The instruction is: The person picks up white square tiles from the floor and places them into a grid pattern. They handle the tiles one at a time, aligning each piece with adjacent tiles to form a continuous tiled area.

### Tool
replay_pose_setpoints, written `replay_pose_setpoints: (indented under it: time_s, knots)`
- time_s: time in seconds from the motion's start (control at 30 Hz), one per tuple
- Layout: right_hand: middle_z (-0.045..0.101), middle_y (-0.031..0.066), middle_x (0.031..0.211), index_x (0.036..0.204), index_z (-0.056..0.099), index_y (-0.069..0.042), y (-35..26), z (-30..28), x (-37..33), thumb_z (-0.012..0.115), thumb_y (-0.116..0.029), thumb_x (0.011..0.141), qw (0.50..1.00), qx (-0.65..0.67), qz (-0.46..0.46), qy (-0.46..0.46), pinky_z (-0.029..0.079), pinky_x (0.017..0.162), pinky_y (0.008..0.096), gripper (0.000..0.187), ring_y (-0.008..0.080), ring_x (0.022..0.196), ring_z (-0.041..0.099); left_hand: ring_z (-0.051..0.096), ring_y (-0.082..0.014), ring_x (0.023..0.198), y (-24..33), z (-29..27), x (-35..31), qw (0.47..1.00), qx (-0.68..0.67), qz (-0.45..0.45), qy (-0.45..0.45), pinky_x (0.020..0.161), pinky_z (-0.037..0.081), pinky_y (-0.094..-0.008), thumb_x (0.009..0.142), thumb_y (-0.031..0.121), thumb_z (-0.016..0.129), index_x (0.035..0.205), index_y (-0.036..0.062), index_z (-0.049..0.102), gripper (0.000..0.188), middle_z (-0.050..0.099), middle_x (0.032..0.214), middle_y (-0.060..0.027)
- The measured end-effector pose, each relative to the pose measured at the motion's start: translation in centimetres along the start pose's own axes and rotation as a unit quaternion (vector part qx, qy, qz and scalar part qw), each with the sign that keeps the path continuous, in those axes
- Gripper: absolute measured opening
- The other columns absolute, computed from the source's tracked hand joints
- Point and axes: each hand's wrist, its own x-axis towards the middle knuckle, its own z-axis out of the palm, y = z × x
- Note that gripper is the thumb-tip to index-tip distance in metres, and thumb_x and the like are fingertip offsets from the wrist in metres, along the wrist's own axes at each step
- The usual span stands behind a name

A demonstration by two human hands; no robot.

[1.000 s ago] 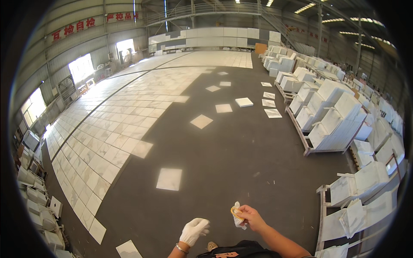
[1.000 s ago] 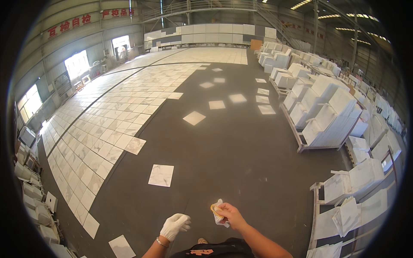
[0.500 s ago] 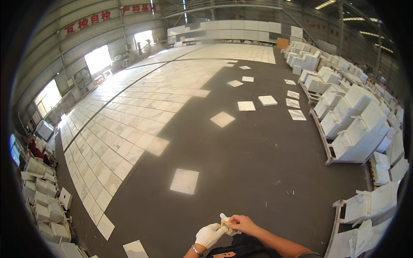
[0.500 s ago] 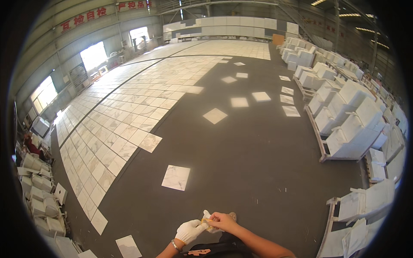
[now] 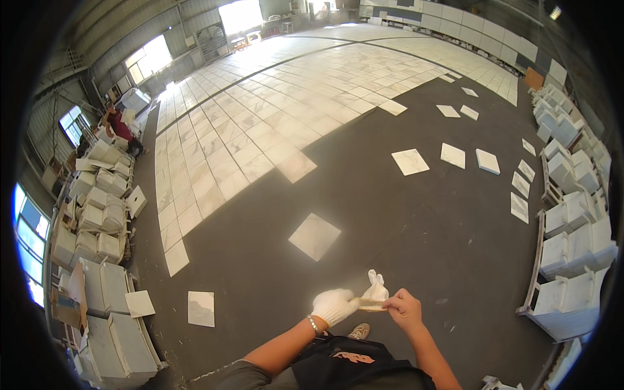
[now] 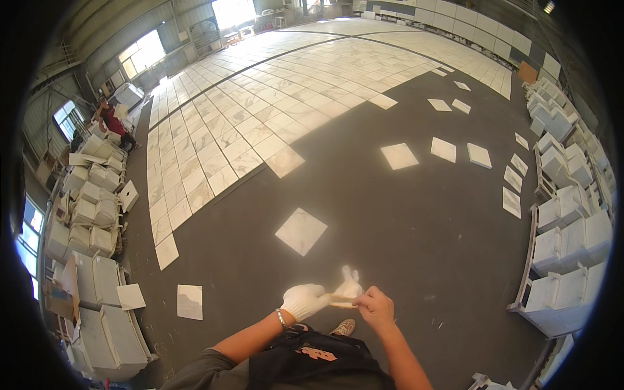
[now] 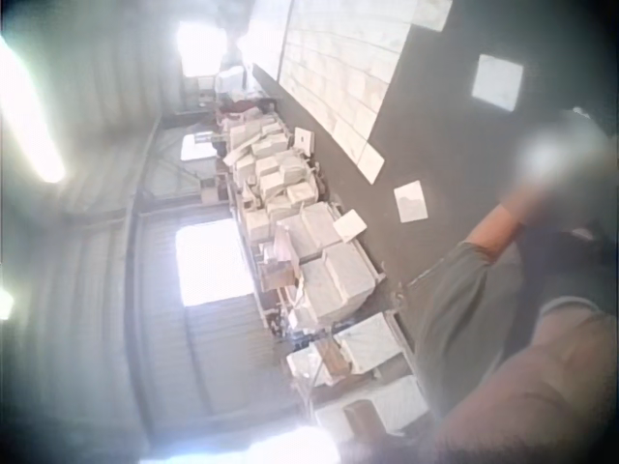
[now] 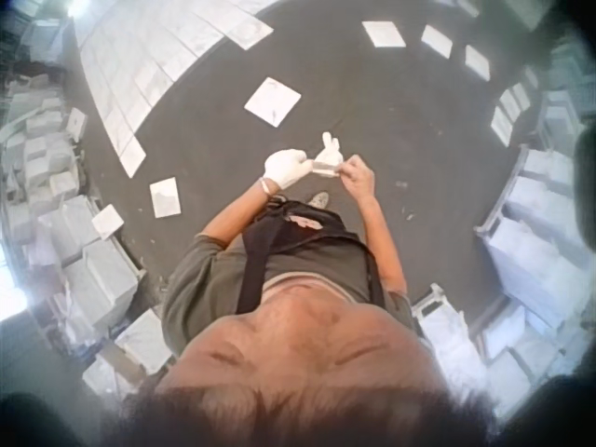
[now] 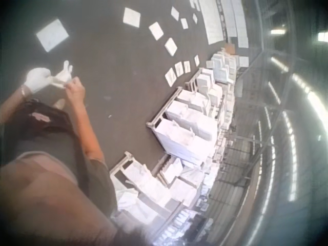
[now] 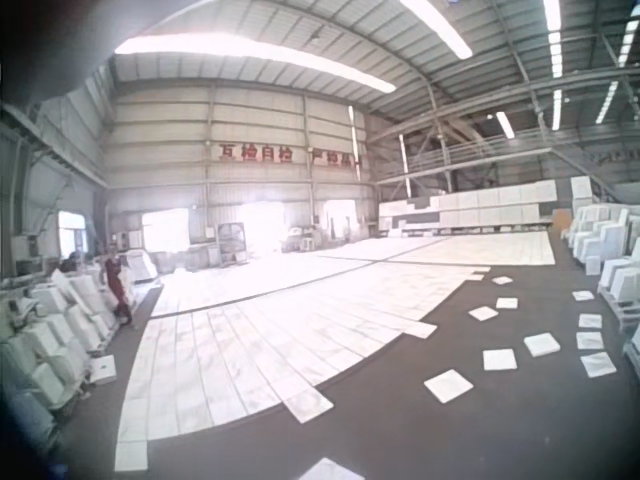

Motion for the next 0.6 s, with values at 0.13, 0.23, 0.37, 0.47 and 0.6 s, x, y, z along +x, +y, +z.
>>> replay_pose_setpoints:
  time_s: [0.13,0.23,0.37,0.47,0.6]
  knots:
    - [0.056,0.0056,0.077,0.104,0.073,-0.019,0.9,1.4,1.3,0.068,-0.009,0.082,0.974,-0.209,-0.034,-0.079,0.052,0.057,0.0383,0.024,0.0256,0.063,0.063,0.07,-0.0375,0.087,2.4,0.4,3.7,0.999,-0.043,0.029,0.017,0.079,0.054,-0.0515,0.091,0.043,0.049,0.091,0.0085,0.075,0.043,0.073,0.095,-0.0147]
    - [0.064,0.0073,0.08,0.12,0.064,-0.012,2.4,1.7,3.6,0.056,-0.014,0.095,0.947,-0.149,0.143,-0.247,0.052,0.052,0.0368,0.027,0.0224,0.062,0.065,0.068,-0.0447,0.094,5.3,0.8,6.0,0.952,0.203,-0.001,0.227,0.08,0.053,-0.0567,0.093,0.039,0.048,0.114,0.0101,0.066,0.04,0.073,0.098,-0.0169]
    - [0.074,0.014,0.088,0.117,0.061,-0.003,6.3,-0.3,8.1,0.047,-0.017,0.099,0.72,0.445,0.428,-0.316,0.042,0.043,0.0303,0.026,0.0163,0.054,0.057,0.068,-0.0451,0.096,5.6,-1.4,10.6,0.992,0.079,0.099,-0.006,0.081,0.053,-0.0571,0.094,0.037,0.049,0.124,0.0108,0.061,0.042,0.073,0.098,-0.0167]
    - [0.071,0.0124,0.085,0.114,0.061,-0.005,9.5,-2.0,10.5,0.056,-0.012,0.091,0.476,0.786,0.354,-0.175,0.043,0.047,0.0275,0.025,0.0168,0.054,0.051,0.07,-0.036,0.087,4.9,-2.7,14.7,0.99,-0.01,0.134,-0.052,0.076,0.056,-0.0479,0.094,0.039,0.05,0.106,0.0102,0.069,0.037,0.072,0.097,-0.0143]
    - [0.068,0.0118,0.099,0.105,0.061,-0.006,12.3,-1.1,14.8,0.059,-0.007,0.084,0.491,0.786,0.372,-0.045,0.052,0.063,0.029,0.02,0.0183,0.072,0.061,0.069,-0.036,0.077,4.5,-3.7,20.5,0.98,-0.018,0.198,-0.016,0.071,0.056,-0.0481,0.091,0.042,0.057,0.094,0.0143,0.074,0.032,0.071,0.085,-0.0125]
